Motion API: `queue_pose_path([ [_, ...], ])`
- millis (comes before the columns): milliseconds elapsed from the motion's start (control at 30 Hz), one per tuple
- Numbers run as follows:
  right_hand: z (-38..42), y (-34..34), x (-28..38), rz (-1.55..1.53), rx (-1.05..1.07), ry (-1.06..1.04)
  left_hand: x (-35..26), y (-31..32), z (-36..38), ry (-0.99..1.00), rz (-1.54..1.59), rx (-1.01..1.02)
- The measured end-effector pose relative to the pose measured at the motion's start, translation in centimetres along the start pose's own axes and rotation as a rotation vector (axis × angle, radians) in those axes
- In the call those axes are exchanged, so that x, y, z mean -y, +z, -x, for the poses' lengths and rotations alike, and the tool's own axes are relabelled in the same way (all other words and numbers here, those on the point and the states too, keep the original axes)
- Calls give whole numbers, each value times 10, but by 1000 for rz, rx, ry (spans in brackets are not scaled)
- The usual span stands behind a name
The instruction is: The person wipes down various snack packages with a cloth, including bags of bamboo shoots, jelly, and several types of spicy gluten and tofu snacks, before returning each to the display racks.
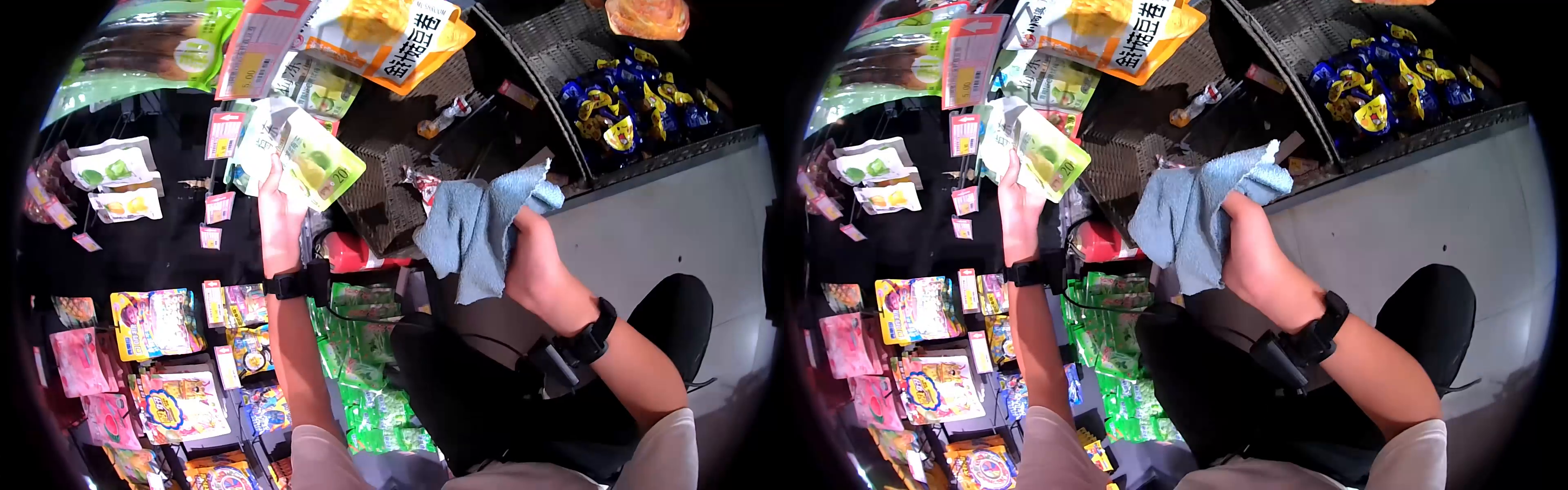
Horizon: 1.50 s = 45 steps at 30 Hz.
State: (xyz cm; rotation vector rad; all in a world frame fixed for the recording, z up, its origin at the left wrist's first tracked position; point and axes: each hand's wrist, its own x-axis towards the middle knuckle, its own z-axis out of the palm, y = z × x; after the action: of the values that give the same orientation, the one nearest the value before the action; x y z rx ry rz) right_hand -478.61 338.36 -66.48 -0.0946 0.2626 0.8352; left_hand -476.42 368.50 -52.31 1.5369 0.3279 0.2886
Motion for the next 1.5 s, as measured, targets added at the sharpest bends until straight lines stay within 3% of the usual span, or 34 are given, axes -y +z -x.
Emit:
queue_pose_path([
  [67, 0, -3, -1, -11, 1, 17, 2, 4, -6, 73, -4, 39],
  [267, 6, 2, -9, -9, -5, 49, 5, -4, -19, -21, 17, 108],
  [333, 6, 1, -12, 4, -38, 19, 5, -20, -48, -135, 75, 142],
  [467, 8, -8, -16, 24, 57, 36, 10, 1, -73, 107, -215, 11],
  [567, 18, -4, -11, 59, 45, 80, 14, 10, -70, 29, -261, -10],
  [667, 15, -16, -11, 55, 253, 134, 35, -2, -35, -82, -266, -175],
  [700, 15, -21, -12, -7, 257, 181, 34, 6, -11, 43, -276, -31],
  [733, 13, -26, -11, 6, 351, 177, 41, 9, 1, 13, -336, -41],
  [767, 9, -33, -6, 31, 393, 169, 66, 3, 21, -182, -307, -51],
  [800, 8, -38, -12, 39, 430, 191, 66, 7, 27, -145, -262, -13],
  [833, 14, -31, -9, 137, 378, 162, 72, 15, 46, -257, -360, 92],
  [867, 17, -31, -7, 109, 493, 132, 108, 15, 78, -155, -884, 412],
  [900, 23, -29, -8, 110, 492, 133, 101, 30, 84, -338, -597, 362],
  [933, 35, -28, -3, 392, 478, 36, 96, 43, 108, -569, -945, 480],
  [967, 48, -27, 8, 692, 449, -58, 138, 31, 156, -150, -1155, 762],
  [1000, 61, -24, 13, 963, 435, -153, 126, 42, 146, -469, -1232, 854],
  [1033, 72, -24, 20, 1250, 407, -247, 166, 9, 177, -166, -1055, 857],
  [1067, 79, -29, 26, 1545, 364, -326, 176, -20, 227, 264, -1685, 1064],
  [1100, 83, -38, 27, 1544, 365, -326, 182, -27, 230, 161, -1704, 1098],
  [1133, 87, -52, 30, 1538, 388, -170, 179, -32, 236, 231, -1658, 1147],
  [1200, 93, -78, 30, 1497, 429, 146, 171, -34, 228, 178, -1394, 1235],
  [1233, 106, -80, 27, 1496, 405, -17, 197, -64, 246, -21, -1158, 1222],
  [1267, 118, -74, 24, 1322, 398, -108, 172, -38, 243, 335, -1372, 1344],
  [1333, 129, -87, 25, 1165, 139, 452, 177, -44, 247, 385, -1323, 1326],
  [1367, 139, -76, 36, 1261, 255, 298, 181, -45, 245, 385, -1306, 1325],
  [1500, 153, -75, 28, 986, 207, 378, 163, -38, 244, 344, -1172, 1407],
])
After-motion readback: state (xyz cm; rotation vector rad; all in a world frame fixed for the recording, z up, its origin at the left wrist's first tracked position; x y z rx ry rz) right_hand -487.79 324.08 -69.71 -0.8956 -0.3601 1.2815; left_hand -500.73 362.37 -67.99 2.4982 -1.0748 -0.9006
